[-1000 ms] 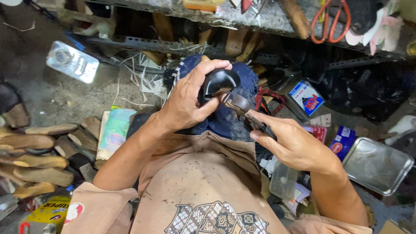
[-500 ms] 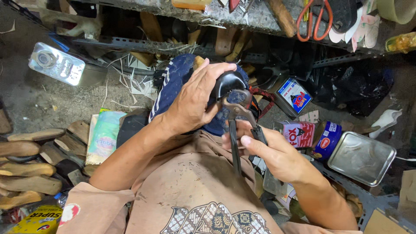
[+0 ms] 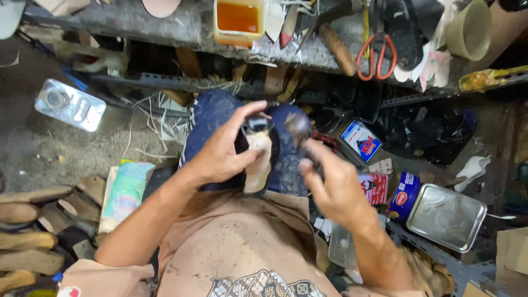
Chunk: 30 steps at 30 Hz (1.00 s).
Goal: The person uses pliers to pull and adjust the upper part of a black shoe held on their lap. They repeatedly grip the shoe's edge with the pliers, pull the material, and inspect the shoe by turning it over.
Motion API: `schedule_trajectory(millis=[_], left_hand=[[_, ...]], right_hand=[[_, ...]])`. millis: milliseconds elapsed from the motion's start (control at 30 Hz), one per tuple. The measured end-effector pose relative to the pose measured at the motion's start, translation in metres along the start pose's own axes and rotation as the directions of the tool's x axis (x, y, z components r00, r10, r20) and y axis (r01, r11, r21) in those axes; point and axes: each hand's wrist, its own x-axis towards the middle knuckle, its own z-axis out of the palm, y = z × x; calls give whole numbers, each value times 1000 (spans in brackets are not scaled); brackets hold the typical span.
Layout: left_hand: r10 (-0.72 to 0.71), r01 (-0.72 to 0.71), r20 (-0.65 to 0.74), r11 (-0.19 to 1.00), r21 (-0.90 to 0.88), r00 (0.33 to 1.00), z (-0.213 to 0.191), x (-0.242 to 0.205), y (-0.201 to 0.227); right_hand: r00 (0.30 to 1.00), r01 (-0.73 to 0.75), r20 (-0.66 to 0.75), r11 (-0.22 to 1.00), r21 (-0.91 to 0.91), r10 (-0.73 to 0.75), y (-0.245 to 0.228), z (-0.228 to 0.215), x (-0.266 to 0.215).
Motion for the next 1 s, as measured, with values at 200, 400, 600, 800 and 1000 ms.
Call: schedule_trajectory(millis=[200, 400, 600, 800, 1000], left_hand=[[-158, 159, -79, 987, 13, 984, 1, 1, -65], [-31, 73, -158, 961, 266, 987, -16, 9, -59], [-111, 138, -94, 914, 380, 989, -31, 27, -51], [15, -95, 122, 723, 684, 992, -19, 43, -70], [224, -248, 114, 785, 568, 968, -12, 37, -71]], right_hand=[[921, 29, -370, 967, -251, -124, 51, -12, 87], [931, -341, -216, 914, -221, 295, 154, -42, 120], [845, -305, 489, 947, 105, 218, 62, 1, -14], [806, -271, 571, 955, 118, 158, 45, 26, -12], [1000, 10, 8, 995, 104, -11, 69, 17, 69]])
